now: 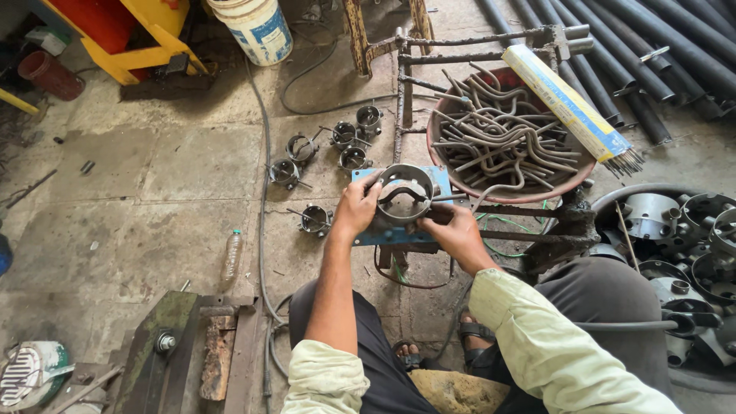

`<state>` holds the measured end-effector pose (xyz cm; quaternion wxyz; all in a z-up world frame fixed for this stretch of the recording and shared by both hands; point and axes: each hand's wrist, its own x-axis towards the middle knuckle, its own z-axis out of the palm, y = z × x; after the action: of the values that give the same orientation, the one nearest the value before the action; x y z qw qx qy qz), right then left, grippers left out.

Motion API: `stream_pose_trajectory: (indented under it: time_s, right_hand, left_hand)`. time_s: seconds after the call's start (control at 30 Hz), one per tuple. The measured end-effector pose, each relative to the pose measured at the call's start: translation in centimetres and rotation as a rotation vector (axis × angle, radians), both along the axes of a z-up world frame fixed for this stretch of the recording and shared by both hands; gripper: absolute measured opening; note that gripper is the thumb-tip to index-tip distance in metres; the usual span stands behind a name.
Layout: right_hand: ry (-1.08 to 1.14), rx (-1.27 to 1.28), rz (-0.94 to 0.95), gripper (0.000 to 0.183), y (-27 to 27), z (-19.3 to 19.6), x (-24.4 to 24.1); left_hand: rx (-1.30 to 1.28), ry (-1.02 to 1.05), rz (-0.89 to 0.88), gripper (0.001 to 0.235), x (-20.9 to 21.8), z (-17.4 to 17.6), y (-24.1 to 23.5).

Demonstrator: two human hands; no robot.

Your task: The person places a circular metal component onto a jig, uses a handheld electrode holder to perform spot welds to secure the part, and then removes the welded piece to repeat the process with another component.

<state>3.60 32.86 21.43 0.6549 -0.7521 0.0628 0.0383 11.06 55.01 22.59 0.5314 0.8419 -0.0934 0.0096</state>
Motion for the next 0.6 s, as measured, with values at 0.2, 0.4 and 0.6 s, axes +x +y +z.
stream_pose_trajectory:
  time_s: [0.2,0.4,0.6]
  right_hand:
    - [-0.024,-0.141,-0.025,0.041,1.1,0.5,-1.0]
    - [-0.017,-0.081,0.024,0.044,0.1,0.9,-0.3]
    - [-0.082,-0.149,-0.057,0.044,-1.5,0.1,1.3]
  left_hand:
    - [-0.045,0.018,-0.022,0.037,-0.4,1.2,0.5]
    - [0.067,0.104,0.024,0.040,-1.1,2.3,0.6]
    - [0.107,0.081,0.044,0.042,-2.0,3.1,0.0]
